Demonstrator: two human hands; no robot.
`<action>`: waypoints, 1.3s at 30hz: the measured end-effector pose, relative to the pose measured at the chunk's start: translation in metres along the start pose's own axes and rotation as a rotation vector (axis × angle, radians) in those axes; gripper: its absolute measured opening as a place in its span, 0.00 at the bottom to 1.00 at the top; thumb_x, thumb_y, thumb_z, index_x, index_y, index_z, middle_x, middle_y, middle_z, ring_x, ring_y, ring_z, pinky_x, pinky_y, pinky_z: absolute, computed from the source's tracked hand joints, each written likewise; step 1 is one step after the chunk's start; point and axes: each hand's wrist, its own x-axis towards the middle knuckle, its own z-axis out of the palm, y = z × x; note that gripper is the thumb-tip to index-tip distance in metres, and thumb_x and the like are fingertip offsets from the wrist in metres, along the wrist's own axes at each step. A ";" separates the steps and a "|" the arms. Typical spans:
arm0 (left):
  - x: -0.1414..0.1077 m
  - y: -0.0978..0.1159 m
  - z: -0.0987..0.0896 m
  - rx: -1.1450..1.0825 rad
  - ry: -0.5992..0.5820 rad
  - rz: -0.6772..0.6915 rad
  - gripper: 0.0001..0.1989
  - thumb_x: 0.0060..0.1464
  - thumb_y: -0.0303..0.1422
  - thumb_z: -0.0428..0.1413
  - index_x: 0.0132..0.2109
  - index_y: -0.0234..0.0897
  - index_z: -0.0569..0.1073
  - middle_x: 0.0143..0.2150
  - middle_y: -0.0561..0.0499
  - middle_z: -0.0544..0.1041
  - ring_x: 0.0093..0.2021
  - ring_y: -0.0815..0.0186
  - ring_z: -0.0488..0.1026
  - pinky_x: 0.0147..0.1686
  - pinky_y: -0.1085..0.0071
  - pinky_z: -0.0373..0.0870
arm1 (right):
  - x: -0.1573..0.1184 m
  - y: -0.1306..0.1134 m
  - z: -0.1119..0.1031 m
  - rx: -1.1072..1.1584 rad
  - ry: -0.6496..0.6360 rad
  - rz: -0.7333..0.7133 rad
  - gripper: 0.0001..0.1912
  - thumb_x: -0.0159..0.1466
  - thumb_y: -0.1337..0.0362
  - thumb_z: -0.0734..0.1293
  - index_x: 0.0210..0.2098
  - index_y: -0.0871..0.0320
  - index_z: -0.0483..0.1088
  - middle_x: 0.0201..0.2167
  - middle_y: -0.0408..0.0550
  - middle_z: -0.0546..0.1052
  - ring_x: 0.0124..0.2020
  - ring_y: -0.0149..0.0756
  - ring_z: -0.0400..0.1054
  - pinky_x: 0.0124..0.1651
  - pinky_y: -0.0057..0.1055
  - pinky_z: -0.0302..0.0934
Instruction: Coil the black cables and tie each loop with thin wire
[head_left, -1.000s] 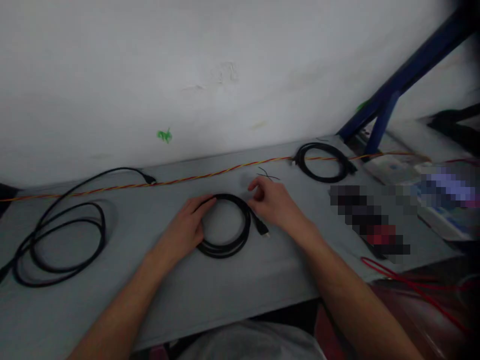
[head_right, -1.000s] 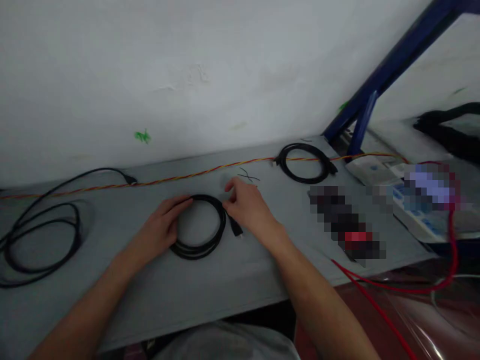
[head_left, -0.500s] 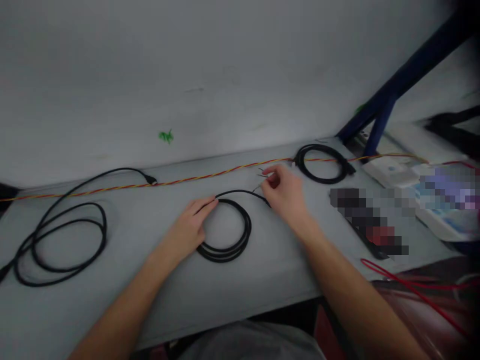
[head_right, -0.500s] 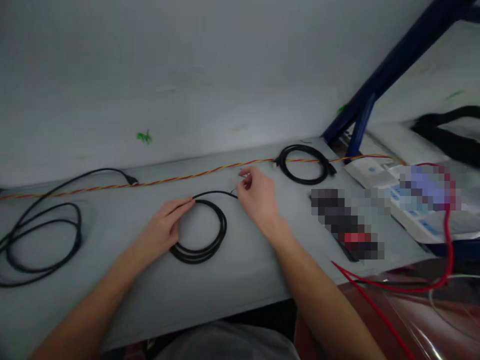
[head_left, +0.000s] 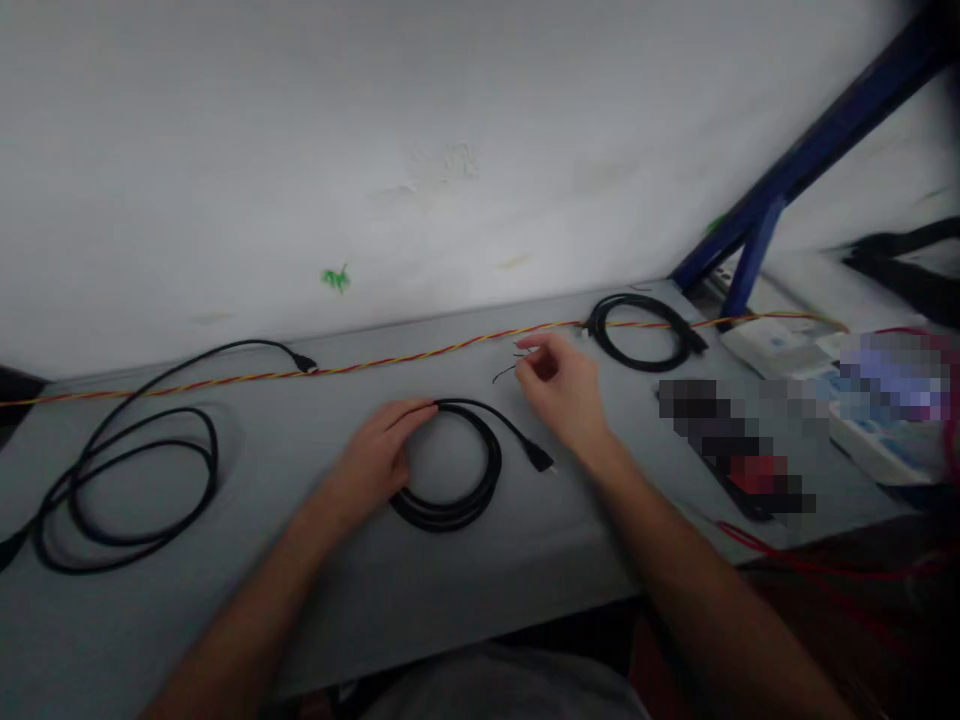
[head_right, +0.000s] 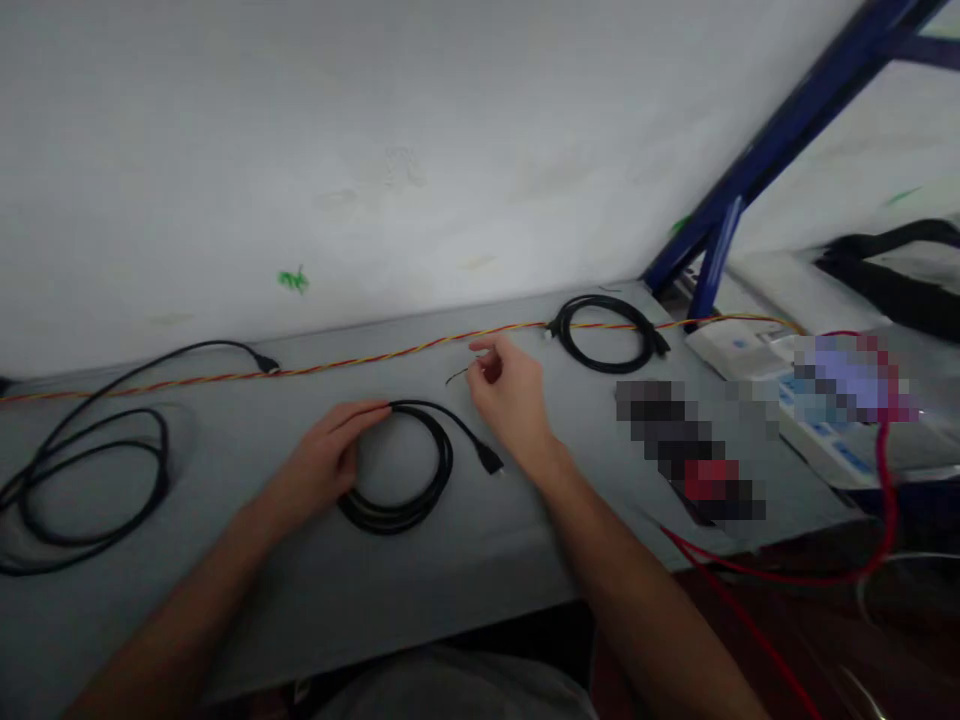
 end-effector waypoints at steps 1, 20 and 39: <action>0.000 0.000 0.001 -0.006 0.007 0.005 0.36 0.53 0.13 0.48 0.66 0.41 0.71 0.67 0.44 0.72 0.66 0.57 0.70 0.67 0.51 0.69 | -0.003 -0.002 0.004 0.045 -0.051 0.012 0.13 0.61 0.65 0.66 0.44 0.58 0.75 0.29 0.45 0.77 0.29 0.38 0.71 0.39 0.35 0.66; 0.010 0.031 -0.004 -0.062 0.313 -0.135 0.06 0.63 0.33 0.58 0.39 0.39 0.79 0.28 0.54 0.72 0.32 0.65 0.70 0.40 0.64 0.67 | -0.047 -0.039 0.026 0.372 -0.268 -0.138 0.07 0.68 0.61 0.68 0.45 0.52 0.76 0.34 0.45 0.80 0.32 0.35 0.73 0.36 0.33 0.68; 0.010 0.030 -0.009 -0.434 0.253 -0.148 0.06 0.60 0.36 0.64 0.37 0.42 0.83 0.27 0.55 0.78 0.29 0.66 0.72 0.63 0.52 0.67 | -0.023 -0.032 0.017 0.815 -0.539 0.371 0.22 0.53 0.58 0.77 0.46 0.54 0.73 0.30 0.42 0.80 0.22 0.30 0.64 0.24 0.28 0.55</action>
